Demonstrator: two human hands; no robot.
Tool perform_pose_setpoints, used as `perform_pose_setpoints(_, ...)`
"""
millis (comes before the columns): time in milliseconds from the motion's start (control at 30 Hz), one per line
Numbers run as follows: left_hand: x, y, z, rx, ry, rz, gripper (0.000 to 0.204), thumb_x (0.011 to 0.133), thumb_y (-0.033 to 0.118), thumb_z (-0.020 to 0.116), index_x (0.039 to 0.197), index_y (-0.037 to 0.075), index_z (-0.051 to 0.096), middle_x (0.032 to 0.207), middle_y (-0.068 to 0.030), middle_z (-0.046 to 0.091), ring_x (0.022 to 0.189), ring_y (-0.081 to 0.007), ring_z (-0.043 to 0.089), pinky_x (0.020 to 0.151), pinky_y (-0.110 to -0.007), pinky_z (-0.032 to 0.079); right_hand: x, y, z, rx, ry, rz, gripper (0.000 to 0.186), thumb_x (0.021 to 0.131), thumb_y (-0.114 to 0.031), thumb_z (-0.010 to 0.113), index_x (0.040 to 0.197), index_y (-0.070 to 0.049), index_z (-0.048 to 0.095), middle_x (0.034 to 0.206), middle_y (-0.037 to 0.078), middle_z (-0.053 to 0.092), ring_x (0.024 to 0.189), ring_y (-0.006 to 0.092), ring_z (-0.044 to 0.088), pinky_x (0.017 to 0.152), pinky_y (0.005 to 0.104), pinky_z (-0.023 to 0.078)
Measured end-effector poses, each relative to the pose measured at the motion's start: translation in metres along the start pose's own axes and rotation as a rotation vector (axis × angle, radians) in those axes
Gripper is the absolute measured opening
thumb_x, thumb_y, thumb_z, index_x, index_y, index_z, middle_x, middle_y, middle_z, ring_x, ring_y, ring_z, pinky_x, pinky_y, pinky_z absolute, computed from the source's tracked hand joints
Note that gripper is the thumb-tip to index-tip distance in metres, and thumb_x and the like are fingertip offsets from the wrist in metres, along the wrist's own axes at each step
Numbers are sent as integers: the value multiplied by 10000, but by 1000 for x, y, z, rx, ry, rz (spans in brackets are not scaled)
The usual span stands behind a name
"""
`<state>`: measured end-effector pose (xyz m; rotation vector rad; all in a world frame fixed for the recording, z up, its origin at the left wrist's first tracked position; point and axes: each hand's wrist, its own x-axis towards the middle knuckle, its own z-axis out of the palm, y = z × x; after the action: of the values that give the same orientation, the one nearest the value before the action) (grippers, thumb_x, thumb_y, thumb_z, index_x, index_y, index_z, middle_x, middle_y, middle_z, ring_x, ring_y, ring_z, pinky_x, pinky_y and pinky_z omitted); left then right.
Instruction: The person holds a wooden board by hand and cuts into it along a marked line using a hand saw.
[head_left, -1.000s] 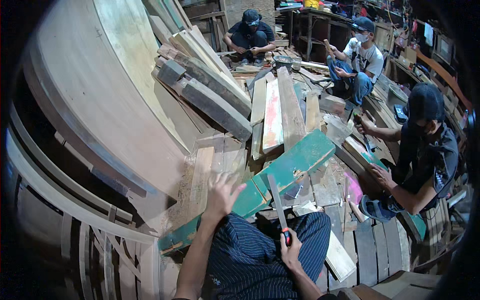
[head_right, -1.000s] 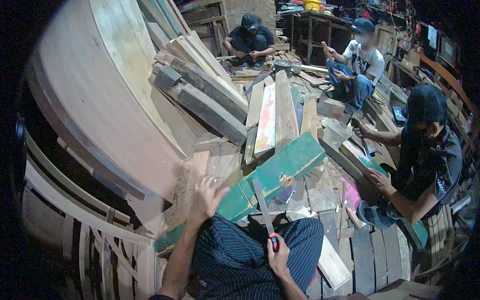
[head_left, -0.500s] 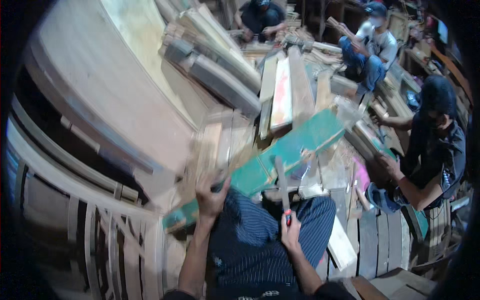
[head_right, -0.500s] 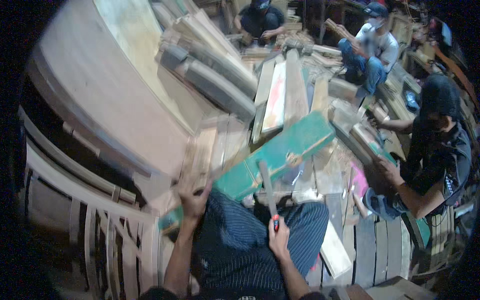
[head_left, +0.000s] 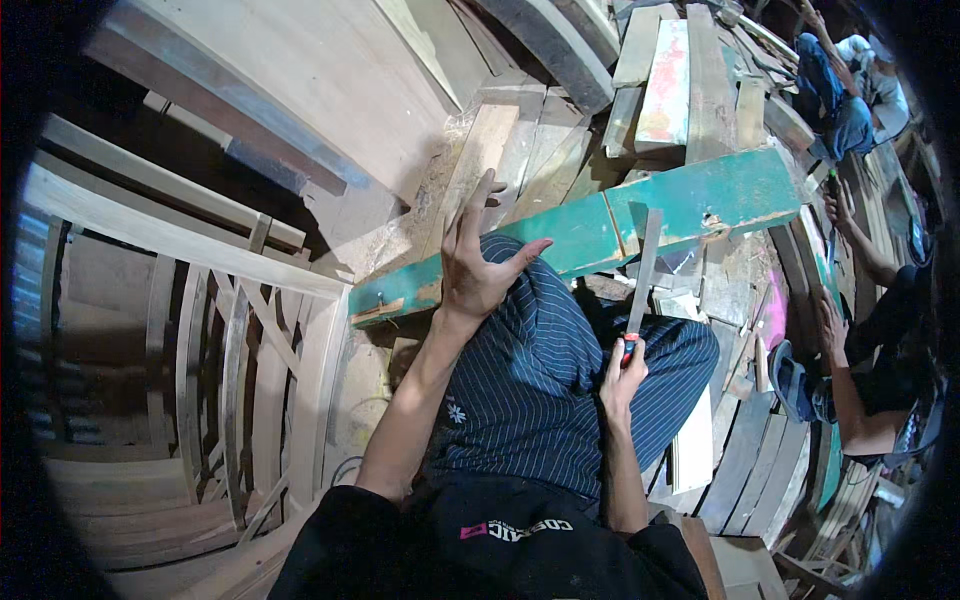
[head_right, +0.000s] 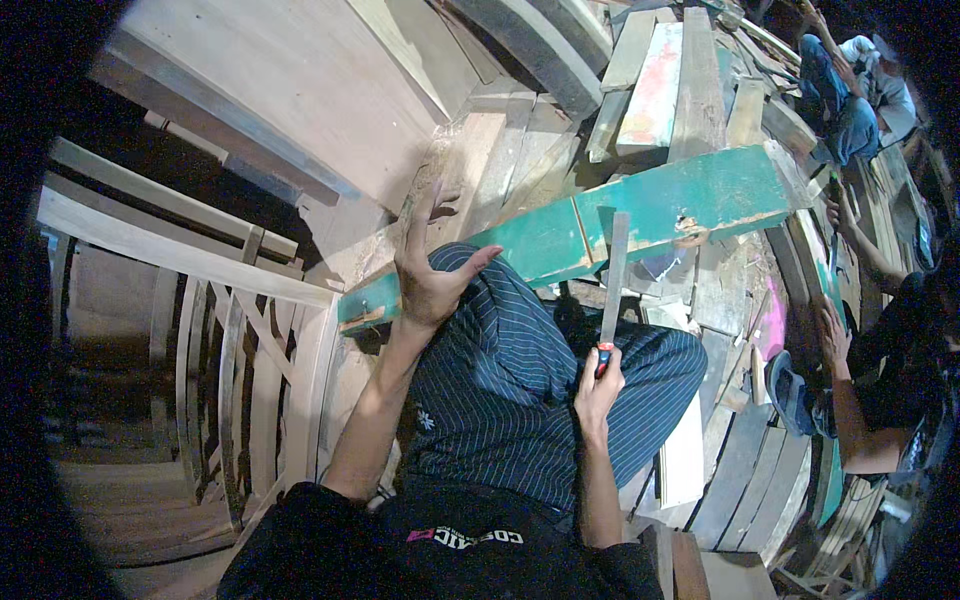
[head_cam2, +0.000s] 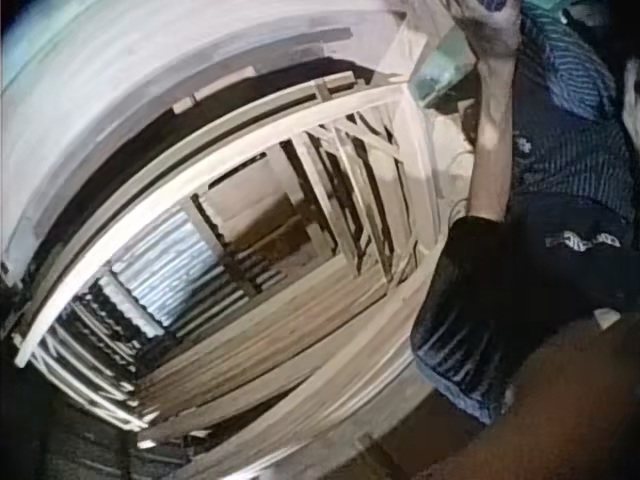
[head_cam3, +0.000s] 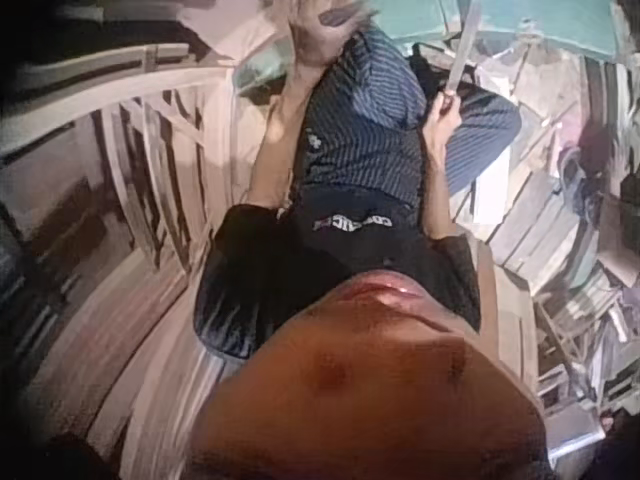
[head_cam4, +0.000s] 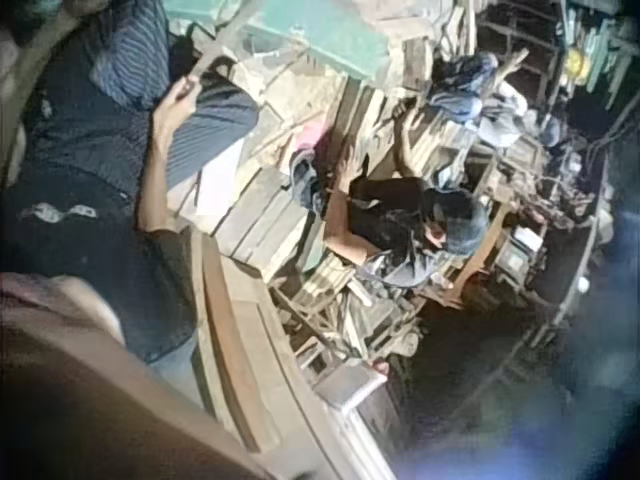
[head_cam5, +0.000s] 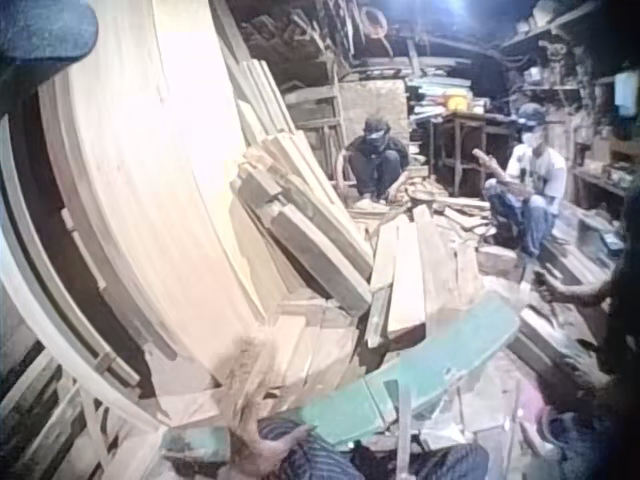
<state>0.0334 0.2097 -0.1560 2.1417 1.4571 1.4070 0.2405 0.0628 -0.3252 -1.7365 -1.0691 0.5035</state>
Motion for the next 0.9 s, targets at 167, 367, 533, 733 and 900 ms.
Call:
perform_pose_setpoints(167, -1, 1, 1, 28, 43, 76, 1029, 651, 342, 907, 1461, -7, 378, 1285, -206, 583, 1106, -347, 609, 961, -436, 484, 0, 1, 0, 7, -6, 39, 152, 985, -145, 574, 1023, 1, 560, 611, 84, 466, 531, 153, 415, 510, 351, 356)
perform_pose_setpoints(367, 0, 1, 0, 25, 52, 71, 1068, 636, 345, 916, 1470, -13, 355, 1278, -207, 569, 1157, -349, 575, 998, -439, 464, 0, 0, 4, 13, -7, 70, 146, 1001, -138, 559, 1046, 0, 562, 628, 15, 420, 571, 98, 368, 508, 296, 311)
perform_pose_setpoints(533, 3, 0, -7, -75, -73, -25, 1000, 727, 458, 841, 1468, -11, 361, 1307, -236, 546, 1182, -372, 560, 1013, -461, 451, 0, 2, 2, 36, -1, 39, 149, 997, -136, 570, 1026, 9, 551, 630, 13, 402, 575, 85, 340, 491, 292, 281)
perform_pose_setpoints(733, 4, 0, -7, -42, -67, -19, 943, 746, 402, 842, 1458, -10, 382, 1296, -223, 558, 1172, -362, 565, 1006, -456, 455, 0, 5, 4, -38, -17, 75, 171, 988, -142, 574, 1040, 19, 557, 651, 111, 523, 540, 170, 439, 520, 350, 373)
perform_pose_setpoints(900, 2, -12, -2, -238, -18, -17, 761, 812, 332, 796, 1403, -14, 464, 1331, -180, 538, 1182, -297, 551, 1015, -409, 443, 4, -12, -3, -29, -34, 138, 183, 984, -182, 577, 1019, -3, 555, 665, 163, 564, 550, 234, 530, 546, 397, 424)
